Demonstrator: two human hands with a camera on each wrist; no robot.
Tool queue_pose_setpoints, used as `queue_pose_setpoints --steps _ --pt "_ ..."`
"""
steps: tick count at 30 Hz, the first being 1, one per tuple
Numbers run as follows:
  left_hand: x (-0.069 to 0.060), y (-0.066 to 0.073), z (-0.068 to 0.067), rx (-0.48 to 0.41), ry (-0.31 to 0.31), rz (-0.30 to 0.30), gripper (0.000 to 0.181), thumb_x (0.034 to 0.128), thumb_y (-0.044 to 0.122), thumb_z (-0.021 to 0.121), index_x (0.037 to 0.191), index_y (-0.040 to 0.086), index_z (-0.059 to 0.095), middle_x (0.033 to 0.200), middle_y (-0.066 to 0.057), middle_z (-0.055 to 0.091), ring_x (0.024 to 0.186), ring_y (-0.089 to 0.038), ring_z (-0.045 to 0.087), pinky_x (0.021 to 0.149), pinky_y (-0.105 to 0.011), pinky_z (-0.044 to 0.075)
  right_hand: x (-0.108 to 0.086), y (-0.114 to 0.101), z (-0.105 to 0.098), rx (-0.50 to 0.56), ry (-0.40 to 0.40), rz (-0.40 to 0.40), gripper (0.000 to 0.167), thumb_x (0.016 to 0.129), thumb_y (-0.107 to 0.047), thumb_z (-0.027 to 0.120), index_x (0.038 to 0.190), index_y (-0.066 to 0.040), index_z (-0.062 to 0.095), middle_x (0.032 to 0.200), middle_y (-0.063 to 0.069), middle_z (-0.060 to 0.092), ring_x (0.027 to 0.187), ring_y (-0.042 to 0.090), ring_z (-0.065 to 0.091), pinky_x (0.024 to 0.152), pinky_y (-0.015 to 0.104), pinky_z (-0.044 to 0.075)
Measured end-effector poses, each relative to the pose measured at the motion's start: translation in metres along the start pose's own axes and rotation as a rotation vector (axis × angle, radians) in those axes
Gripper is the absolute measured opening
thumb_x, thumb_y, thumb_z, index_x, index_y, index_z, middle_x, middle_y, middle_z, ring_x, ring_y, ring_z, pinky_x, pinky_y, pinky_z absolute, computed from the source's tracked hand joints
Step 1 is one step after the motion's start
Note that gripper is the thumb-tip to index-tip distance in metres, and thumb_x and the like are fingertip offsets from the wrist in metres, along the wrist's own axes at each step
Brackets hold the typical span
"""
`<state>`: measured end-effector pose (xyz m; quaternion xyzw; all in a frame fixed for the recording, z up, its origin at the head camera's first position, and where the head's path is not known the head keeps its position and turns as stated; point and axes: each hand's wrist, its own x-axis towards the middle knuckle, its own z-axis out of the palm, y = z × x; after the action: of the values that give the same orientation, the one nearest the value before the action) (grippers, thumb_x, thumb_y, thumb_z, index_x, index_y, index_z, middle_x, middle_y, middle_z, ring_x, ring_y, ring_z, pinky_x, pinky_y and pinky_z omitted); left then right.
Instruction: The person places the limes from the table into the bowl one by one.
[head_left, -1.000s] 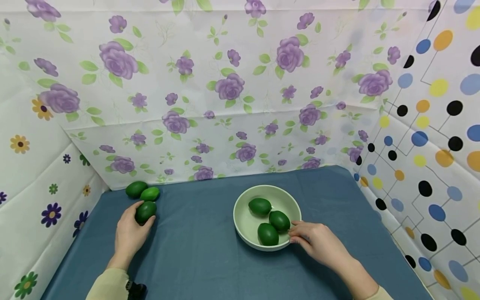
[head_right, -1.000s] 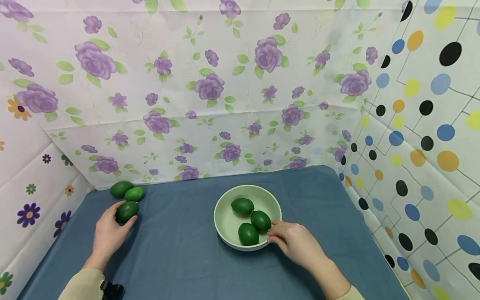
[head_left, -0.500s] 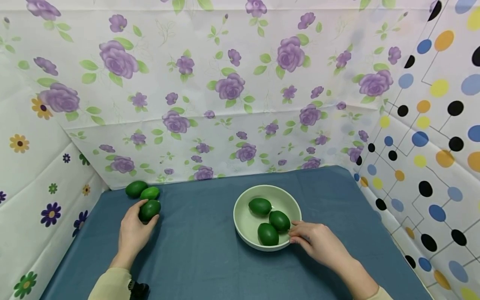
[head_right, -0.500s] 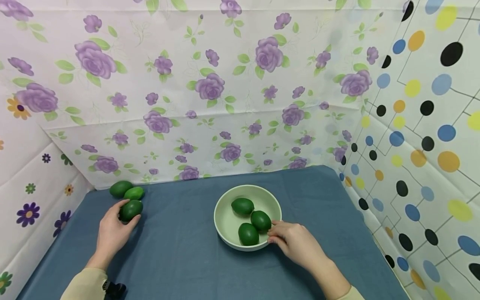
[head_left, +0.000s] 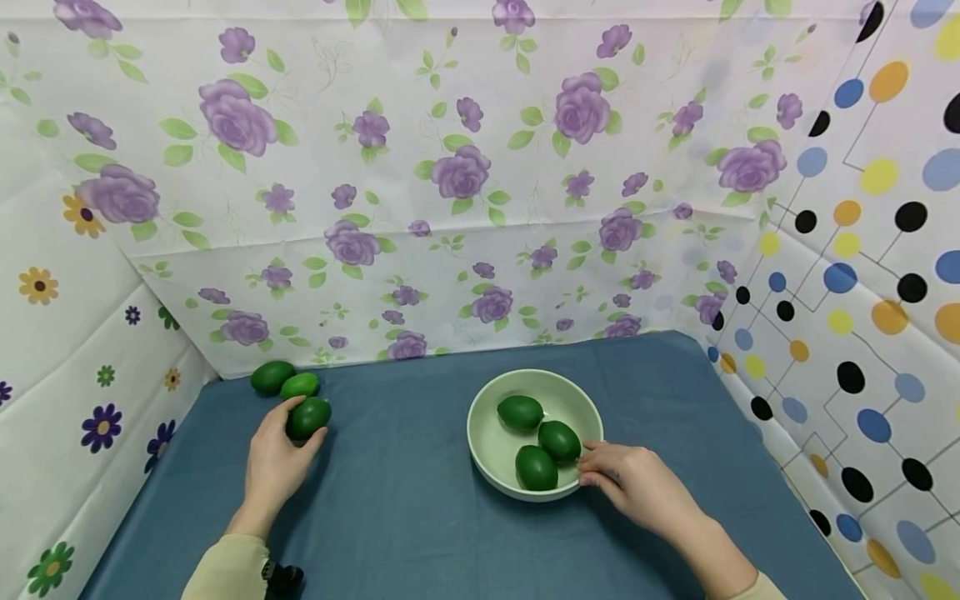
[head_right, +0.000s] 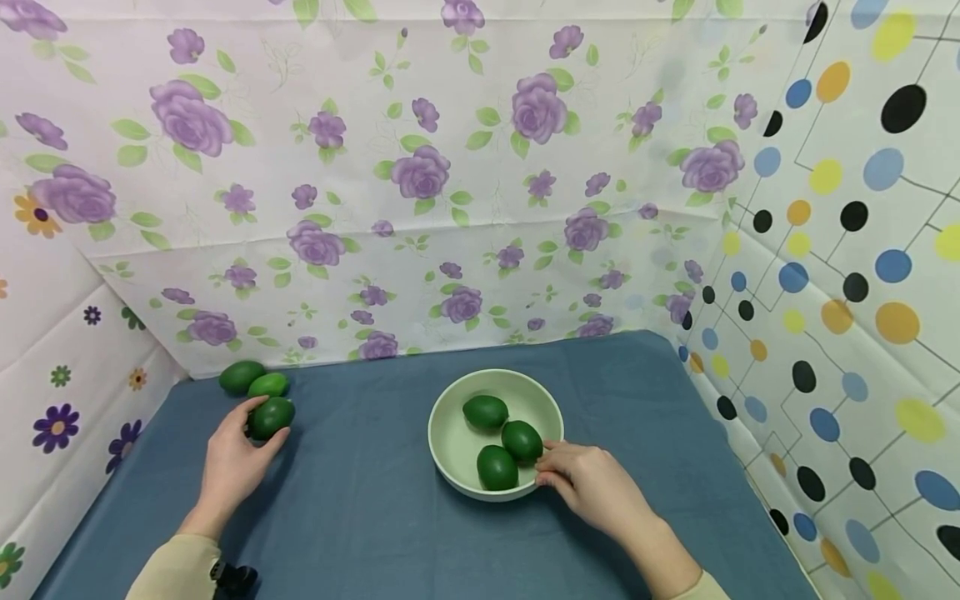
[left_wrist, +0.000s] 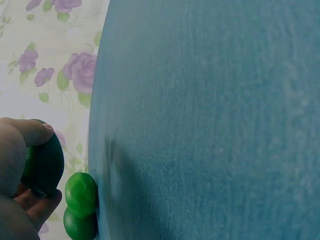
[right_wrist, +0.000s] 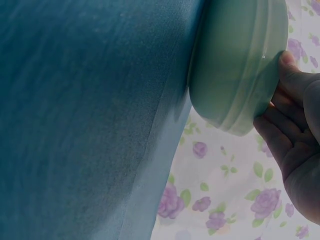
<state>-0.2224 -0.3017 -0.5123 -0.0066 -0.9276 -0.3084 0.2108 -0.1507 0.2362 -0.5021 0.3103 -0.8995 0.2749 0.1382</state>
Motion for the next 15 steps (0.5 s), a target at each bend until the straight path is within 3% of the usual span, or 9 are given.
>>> queue_pose_setpoints --steps 15 --pt "0.0003 0.0052 0.0037 0.001 -0.004 0.018 0.064 0.0935 0.011 0.085 0.150 0.001 0.056 0.142 -0.031 0.057 0.124 -0.051 0.056 0.098 -0.069 0.048 -0.0001 -0.0008 0.0001 0.004 -0.001 0.002 0.012 0.092 -0.016 0.085 0.105 -0.016 0.085 0.106 -0.007 0.080 0.120 0.028 0.073 0.089 0.041 0.064"
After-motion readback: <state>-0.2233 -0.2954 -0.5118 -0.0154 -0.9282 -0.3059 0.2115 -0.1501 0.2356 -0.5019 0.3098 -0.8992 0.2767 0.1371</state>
